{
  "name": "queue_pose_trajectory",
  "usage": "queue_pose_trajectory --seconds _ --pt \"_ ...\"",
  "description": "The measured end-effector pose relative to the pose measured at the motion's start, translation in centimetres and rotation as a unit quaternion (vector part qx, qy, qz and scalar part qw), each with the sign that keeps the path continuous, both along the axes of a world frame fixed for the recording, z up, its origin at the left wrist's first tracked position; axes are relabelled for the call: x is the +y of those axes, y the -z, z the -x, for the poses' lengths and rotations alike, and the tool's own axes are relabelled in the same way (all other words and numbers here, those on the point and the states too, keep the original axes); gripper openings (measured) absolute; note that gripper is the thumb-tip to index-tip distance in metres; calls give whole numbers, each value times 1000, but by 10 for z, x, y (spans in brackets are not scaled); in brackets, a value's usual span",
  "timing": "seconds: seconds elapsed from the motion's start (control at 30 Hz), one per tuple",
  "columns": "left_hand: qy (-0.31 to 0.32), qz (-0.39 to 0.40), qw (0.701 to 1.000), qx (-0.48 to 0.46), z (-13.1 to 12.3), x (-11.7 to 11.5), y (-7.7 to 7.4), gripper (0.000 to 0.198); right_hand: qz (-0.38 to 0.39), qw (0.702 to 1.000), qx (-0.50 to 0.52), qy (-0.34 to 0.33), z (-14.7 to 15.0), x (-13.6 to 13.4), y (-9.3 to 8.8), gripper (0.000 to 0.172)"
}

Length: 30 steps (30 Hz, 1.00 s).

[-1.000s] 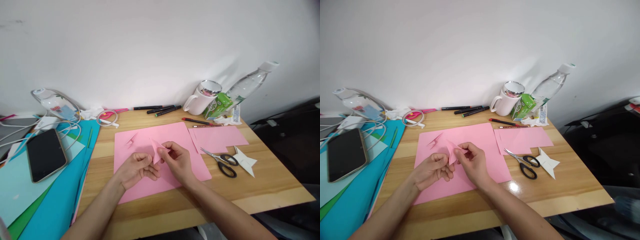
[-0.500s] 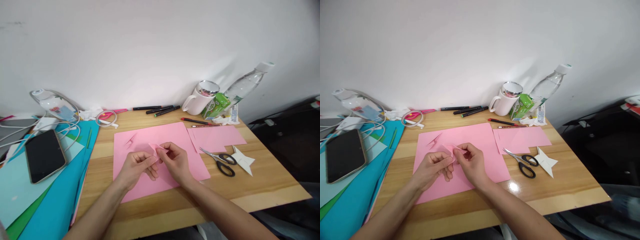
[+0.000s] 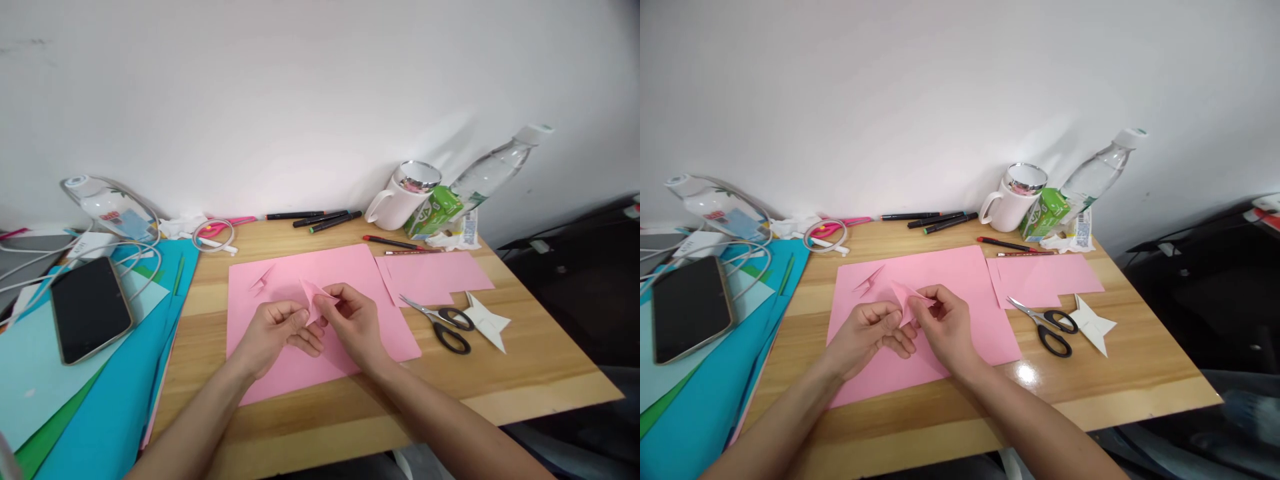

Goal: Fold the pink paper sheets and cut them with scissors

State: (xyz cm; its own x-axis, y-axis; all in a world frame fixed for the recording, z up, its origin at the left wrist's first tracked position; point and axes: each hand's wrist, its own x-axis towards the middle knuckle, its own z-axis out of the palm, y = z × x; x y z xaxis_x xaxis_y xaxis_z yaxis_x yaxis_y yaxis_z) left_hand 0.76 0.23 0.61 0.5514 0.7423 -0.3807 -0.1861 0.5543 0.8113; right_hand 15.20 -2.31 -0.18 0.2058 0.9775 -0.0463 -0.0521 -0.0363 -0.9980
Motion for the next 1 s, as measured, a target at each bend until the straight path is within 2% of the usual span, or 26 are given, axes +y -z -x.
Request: queue_pose_trajectory --seconds 0.4,0.57,1.0 --pt "71 -38 997 6 -4 -6 4 40 1 1000 -6 -2 0 -1 0 20" --pt "52 -144 985 83 -5 -7 0 38 -3 1000 -18 6 -1 0 2 20" --pt "-37 -220 967 123 -4 -6 2 33 0 997 17 -79 4 0 -1 20"
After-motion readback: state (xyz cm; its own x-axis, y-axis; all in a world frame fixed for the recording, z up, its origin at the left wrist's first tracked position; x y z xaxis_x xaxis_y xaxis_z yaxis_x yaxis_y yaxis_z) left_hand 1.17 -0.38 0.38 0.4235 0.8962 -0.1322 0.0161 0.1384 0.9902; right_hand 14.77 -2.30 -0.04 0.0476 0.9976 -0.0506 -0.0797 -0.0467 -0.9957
